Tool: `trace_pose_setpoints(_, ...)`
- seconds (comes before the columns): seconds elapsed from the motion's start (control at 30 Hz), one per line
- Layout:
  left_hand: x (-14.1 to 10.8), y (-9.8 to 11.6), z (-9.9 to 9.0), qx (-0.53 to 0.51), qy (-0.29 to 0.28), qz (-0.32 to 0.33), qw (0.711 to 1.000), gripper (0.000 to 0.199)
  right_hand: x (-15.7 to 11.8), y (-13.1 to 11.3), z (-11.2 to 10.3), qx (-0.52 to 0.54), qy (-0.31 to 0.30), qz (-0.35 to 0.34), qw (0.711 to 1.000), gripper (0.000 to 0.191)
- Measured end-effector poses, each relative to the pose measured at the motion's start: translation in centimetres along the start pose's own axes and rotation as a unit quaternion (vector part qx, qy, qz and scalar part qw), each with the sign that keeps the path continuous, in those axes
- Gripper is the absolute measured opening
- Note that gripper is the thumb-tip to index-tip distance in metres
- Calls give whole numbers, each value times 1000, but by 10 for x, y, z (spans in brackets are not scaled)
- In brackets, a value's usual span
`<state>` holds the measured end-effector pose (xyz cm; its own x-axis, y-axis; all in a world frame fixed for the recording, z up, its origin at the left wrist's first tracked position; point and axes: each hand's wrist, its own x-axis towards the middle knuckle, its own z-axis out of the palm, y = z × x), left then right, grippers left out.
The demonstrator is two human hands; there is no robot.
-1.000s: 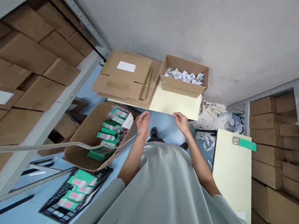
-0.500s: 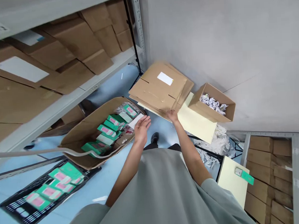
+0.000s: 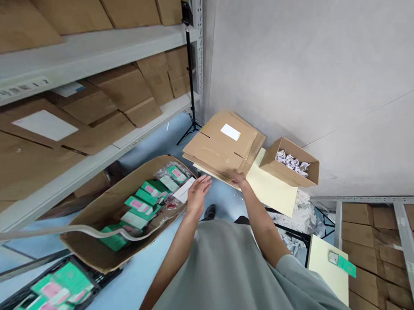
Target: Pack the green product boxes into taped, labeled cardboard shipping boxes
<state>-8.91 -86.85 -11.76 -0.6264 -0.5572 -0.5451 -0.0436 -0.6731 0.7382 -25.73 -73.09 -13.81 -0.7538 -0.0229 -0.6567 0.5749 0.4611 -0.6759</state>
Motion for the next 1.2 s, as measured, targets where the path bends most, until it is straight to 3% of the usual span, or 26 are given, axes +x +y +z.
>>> trace_pose_setpoints(0.1, -1, 4, -1, -4, -2, -12, 1000, 56, -4, -5, 0, 25, 1, 58, 998, 30)
trace_pose_setpoints(0.23, -2, 6, -5, -15, 1, -22, 1000, 45, -19, -13, -1, 68, -21, 37, 997, 33)
trace_pose_setpoints(0.37, 5, 10, -1, -33, 16, -32, 999, 31, -37, -29, -2, 121, -47, -40, 991, 34)
trace_pose_setpoints(0.5, 24, 26, 21, -65, 2, -91, 994, 10, -59, -51, -11, 152, -44, -119, 980, 35)
trace_pose_setpoints(0.67, 35, 37, 60, -90, 9, -106, 990, 22, -105, -50, -60, 105, -57, -300, 946, 35)
trace_pose_setpoints(0.77, 26, 28, 86, -72, -44, -107, 991, 31, -137, -24, -103, 99, -25, -332, 938, 38)
trace_pose_setpoints(0.93, -5, -4, 152, -35, -197, -90, 976, 35, -183, 52, -180, 136, 60, -277, 949, 41)
trace_pose_setpoints(1.03, -31, -37, 196, 25, -292, -74, 953, 41, -215, 110, -240, 180, 186, -223, 940, 50)
trace_pose_setpoints(1.1, -53, -65, 223, 74, -347, -64, 933, 47, -247, 155, -288, 213, 328, -190, 900, 57)
trace_pose_setpoints(1.2, -95, -114, 255, 157, -421, -49, 892, 50, -310, 225, -360, 220, 537, -143, 802, 62)
